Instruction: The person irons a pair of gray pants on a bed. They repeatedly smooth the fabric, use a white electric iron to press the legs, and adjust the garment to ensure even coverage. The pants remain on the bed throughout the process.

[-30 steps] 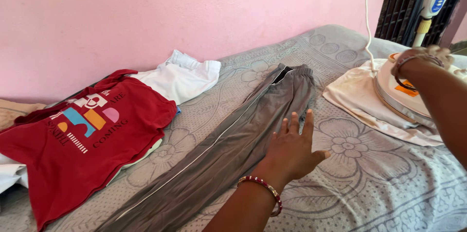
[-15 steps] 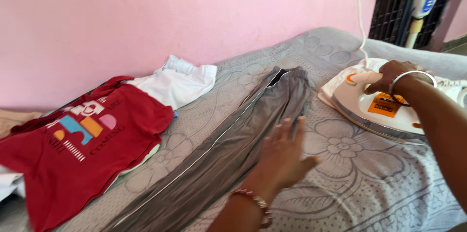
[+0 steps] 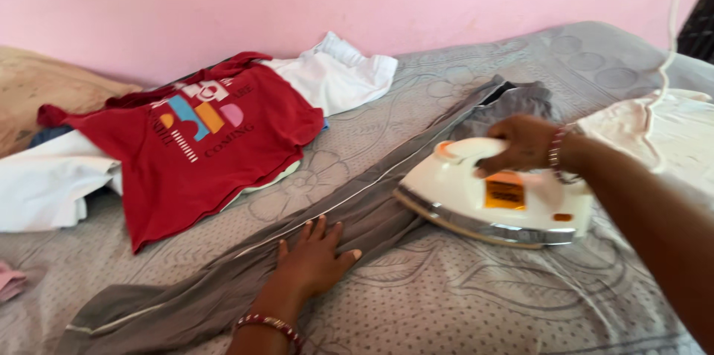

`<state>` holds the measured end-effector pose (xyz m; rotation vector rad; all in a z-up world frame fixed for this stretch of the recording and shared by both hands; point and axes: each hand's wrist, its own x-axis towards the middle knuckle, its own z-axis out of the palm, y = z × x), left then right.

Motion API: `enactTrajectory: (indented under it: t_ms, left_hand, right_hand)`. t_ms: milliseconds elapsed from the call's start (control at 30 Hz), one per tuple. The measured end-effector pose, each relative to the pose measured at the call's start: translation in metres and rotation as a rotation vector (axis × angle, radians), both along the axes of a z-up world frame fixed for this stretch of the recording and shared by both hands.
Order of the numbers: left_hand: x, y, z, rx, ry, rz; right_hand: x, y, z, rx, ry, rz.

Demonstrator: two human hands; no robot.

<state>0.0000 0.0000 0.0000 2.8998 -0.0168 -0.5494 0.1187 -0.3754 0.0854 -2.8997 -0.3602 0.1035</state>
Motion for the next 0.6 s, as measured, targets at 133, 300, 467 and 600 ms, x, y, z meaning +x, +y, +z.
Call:
enactTrajectory:
  t_ms: [133,300,467,600]
  left_hand:
    - [-0.032,0.046,0.002,0.039,0.035,0.084]
    - [-0.079,0.108,0.015,0.167,0.022,0.276]
    - [-0.100,0.166,0.017,0.216,-0.052,0.443]
    - [-0.122,0.208,0.002,0.175,-0.393,0.575]
  right_hand:
    - [-0.003,0.079,0.006,-0.038,0.053,0.135]
    - [-0.009,0.139,0.019,0.025,0.207,0.155]
    - [-0.013,0.208,0.017,0.123,0.314,0.313]
    - [-0.029,0.274,0.015,0.187,0.374,0.504]
